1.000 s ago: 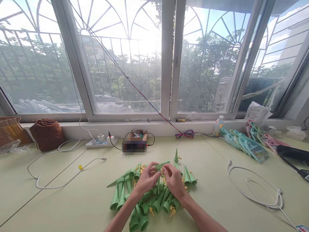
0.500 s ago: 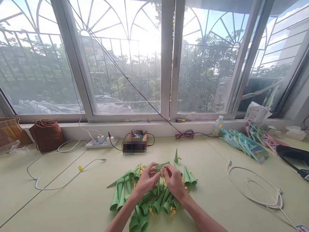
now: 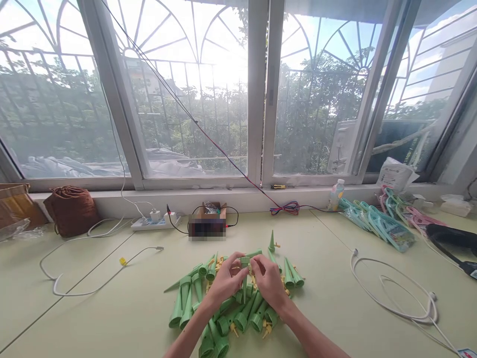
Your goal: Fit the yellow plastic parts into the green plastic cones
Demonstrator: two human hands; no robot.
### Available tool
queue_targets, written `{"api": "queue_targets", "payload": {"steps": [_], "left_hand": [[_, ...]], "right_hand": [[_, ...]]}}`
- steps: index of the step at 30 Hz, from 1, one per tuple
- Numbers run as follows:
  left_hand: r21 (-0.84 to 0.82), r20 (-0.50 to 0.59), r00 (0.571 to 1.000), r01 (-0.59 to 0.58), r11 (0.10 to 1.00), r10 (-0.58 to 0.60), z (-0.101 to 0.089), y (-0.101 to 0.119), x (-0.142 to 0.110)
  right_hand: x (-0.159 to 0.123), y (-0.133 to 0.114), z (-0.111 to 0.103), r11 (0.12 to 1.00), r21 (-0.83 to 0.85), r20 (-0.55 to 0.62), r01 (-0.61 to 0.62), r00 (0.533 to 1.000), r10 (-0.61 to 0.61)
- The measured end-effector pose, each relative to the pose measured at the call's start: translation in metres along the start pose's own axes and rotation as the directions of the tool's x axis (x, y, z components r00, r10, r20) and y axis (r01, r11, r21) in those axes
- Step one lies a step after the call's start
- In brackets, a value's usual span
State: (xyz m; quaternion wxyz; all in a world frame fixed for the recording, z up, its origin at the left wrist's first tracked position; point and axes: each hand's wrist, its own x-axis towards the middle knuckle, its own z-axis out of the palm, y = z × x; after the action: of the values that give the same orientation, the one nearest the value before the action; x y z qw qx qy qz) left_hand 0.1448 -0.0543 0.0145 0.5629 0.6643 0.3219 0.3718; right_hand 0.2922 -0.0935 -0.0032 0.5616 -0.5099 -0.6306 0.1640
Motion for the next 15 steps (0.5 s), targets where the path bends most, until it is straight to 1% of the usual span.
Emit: {"api": "queue_targets", "payload": {"steps": [6,11,15], "left_hand": [[0.020,0.020,1.000,-0.012,1.000,0.012,-0.0010,-0.0025,-0.0001],[0.023,0.027,0.999,-0.024,0.999,0.023,-0.0015,-0.0018,-0.0001],[0.017,0.033,0.999,-0.018,1.000,0.018,-0.0015,-0.0033,0.0007]], "right_hand": [[-0.0004,0.0008,0.0000,0.998,0.045,0.033,-0.035,0.999,0.034],[-0.0007,-0.0004,-0.0009,1.000,0.000,0.011,-0.012,1.000,0.012],[0.0000,0.0008,-0.0003,1.000,-0.005,0.000,-0.002,1.000,0.002]]}}
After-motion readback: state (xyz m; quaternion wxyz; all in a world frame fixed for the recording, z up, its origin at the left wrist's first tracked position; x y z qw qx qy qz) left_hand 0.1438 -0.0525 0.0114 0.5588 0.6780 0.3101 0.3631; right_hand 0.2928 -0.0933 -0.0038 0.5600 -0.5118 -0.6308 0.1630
